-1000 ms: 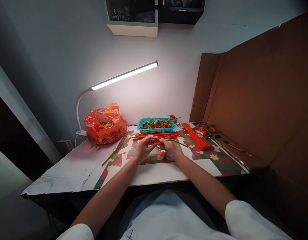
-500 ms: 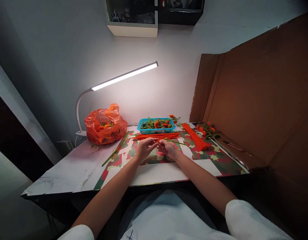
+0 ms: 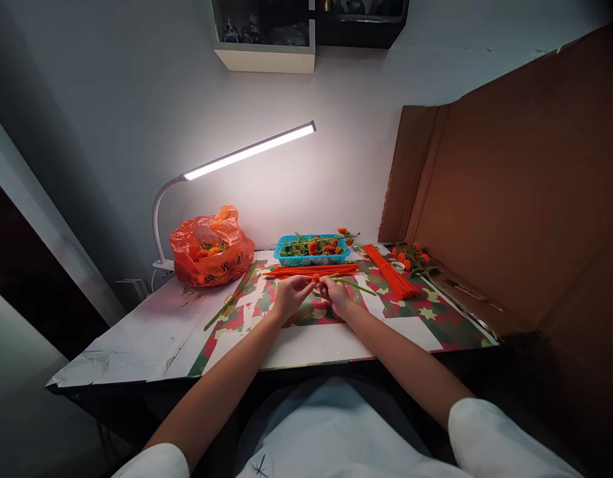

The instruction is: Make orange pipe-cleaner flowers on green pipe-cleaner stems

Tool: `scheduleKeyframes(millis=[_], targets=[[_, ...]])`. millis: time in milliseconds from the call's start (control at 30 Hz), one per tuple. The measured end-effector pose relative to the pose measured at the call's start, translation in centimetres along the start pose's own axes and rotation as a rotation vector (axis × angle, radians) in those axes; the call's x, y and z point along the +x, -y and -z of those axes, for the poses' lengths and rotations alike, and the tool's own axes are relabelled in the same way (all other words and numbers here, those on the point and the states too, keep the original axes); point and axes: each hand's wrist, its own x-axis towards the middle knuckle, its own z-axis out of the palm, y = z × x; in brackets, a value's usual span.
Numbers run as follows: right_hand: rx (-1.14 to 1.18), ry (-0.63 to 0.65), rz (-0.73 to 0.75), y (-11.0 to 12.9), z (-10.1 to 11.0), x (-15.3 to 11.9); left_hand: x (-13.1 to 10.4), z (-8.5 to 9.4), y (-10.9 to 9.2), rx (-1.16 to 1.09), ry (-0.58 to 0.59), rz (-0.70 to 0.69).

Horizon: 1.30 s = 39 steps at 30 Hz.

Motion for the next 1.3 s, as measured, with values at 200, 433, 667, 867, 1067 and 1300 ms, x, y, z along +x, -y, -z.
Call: scheduleKeyframes(millis=[200,433,667,867,1067,1300], targets=[[-0.040,-0.041,0.053,-0.07,-0.08,-0.21,0.10,0.05,0.55,0.005,0.019,0.029],[-0.102,-0.051,0.060,-0.27,-0.24,-0.49,0.01,0.21,-0.13,0.049,0.035,0.034],[-0.147,-0.063,0.081,-0.53,-0.29,-0.46,0.04,0.07,-0.09,0.071,0.016,0.028],[-0.181,-0.072,0.079,-0.38,-0.42,-0.68,0.10,0.02,0.20,0.060,0.017,0.056],[-0.189,-0.091,0.064,-0.07,-0.62,-0.84,0.07,0.03,0.08,0.054,0.027,0.092],[-0.188,-0.086,0.037,0.13,-0.60,-0.89,0.36,0.27,0.29,0.052,0.047,0.131]])
